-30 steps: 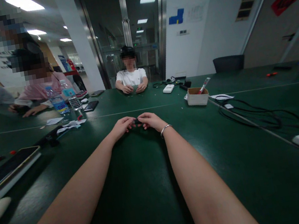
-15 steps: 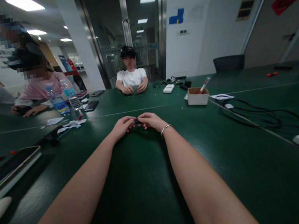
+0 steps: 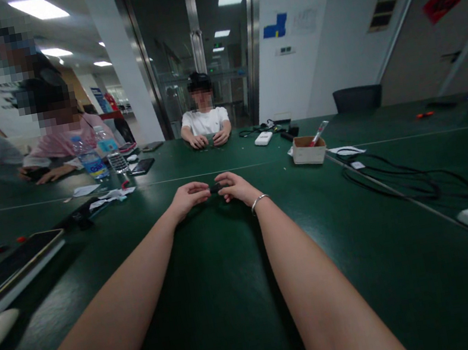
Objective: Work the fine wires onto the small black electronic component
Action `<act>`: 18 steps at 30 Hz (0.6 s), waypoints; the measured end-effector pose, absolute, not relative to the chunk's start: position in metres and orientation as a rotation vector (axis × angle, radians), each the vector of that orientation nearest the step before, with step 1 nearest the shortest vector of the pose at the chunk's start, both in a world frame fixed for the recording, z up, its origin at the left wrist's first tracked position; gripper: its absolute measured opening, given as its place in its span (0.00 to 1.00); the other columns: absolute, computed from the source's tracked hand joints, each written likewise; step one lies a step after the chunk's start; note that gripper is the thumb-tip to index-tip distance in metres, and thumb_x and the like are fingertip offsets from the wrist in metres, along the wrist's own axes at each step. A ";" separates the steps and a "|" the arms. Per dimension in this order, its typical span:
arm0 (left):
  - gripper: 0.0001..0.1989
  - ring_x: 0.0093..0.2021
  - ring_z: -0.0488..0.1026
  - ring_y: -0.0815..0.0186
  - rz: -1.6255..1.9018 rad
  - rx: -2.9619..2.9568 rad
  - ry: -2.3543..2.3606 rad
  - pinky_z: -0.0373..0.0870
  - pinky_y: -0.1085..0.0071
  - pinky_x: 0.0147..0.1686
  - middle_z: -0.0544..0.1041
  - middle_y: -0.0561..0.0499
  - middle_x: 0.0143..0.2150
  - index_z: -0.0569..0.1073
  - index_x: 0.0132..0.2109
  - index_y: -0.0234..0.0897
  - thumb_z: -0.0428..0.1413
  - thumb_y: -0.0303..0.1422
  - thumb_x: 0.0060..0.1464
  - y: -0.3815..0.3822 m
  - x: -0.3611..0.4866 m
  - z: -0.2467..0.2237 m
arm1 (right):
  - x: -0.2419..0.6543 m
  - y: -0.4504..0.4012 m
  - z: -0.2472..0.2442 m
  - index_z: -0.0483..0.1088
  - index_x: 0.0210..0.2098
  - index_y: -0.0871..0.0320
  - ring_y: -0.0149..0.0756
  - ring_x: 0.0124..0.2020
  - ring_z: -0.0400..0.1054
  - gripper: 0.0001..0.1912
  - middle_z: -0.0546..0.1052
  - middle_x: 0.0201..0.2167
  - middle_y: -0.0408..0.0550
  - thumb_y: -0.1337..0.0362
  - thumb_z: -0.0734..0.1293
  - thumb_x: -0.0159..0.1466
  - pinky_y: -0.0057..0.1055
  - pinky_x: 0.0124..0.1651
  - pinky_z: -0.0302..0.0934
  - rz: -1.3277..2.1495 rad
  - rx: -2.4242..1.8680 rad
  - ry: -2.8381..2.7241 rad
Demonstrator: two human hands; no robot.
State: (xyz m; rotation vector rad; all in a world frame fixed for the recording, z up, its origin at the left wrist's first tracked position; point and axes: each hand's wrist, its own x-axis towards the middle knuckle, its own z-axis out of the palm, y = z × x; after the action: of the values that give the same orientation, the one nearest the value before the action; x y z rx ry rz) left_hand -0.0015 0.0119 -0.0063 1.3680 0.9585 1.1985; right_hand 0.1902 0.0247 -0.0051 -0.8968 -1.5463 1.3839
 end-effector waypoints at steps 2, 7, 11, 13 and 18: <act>0.17 0.34 0.75 0.66 1.213 1.350 0.957 0.72 0.64 0.42 0.77 0.47 0.30 0.75 0.35 0.30 0.68 0.30 0.34 0.013 -0.001 -0.007 | 0.190 0.024 -0.004 0.63 0.48 0.54 0.22 0.19 0.66 0.26 0.75 0.36 0.42 0.74 0.72 0.51 0.21 0.22 0.66 1.363 -0.874 -1.525; 0.16 0.32 0.75 0.66 1.219 1.312 0.977 0.72 0.64 0.43 0.77 0.47 0.29 0.75 0.33 0.29 0.68 0.29 0.34 0.010 0.000 -0.004 | 0.187 0.023 -0.002 0.65 0.41 0.60 0.22 0.15 0.61 0.10 0.73 0.24 0.44 0.62 0.65 0.62 0.18 0.17 0.61 1.317 -1.045 -1.580; 0.14 0.31 0.75 0.68 1.240 1.288 0.994 0.72 0.66 0.42 0.77 0.47 0.28 0.75 0.33 0.28 0.68 0.29 0.35 0.008 0.001 -0.002 | 0.189 0.020 -0.002 0.58 0.50 0.51 0.21 0.18 0.64 0.29 0.73 0.36 0.41 0.72 0.70 0.53 0.20 0.20 0.65 1.299 -0.930 -1.547; 0.14 0.30 0.74 0.69 1.247 1.294 1.004 0.72 0.67 0.40 0.77 0.48 0.28 0.75 0.32 0.28 0.67 0.30 0.36 0.008 0.002 -0.001 | 0.190 0.020 -0.002 0.56 0.52 0.49 0.21 0.19 0.65 0.33 0.72 0.37 0.41 0.71 0.72 0.51 0.21 0.22 0.67 1.304 -0.929 -1.508; 0.15 0.29 0.74 0.69 1.239 1.300 1.029 0.72 0.68 0.38 0.76 0.47 0.27 0.75 0.32 0.28 0.67 0.31 0.37 0.011 0.003 -0.003 | 0.186 0.023 -0.001 0.64 0.45 0.58 0.22 0.17 0.61 0.12 0.74 0.30 0.46 0.63 0.65 0.62 0.18 0.17 0.62 1.296 -1.048 -1.586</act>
State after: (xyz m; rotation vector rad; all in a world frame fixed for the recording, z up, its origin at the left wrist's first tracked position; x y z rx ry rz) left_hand 0.0029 0.0105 -0.0028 1.3003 1.0287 1.2393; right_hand 0.1858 0.0228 -0.0012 -1.0480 -1.5863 1.2964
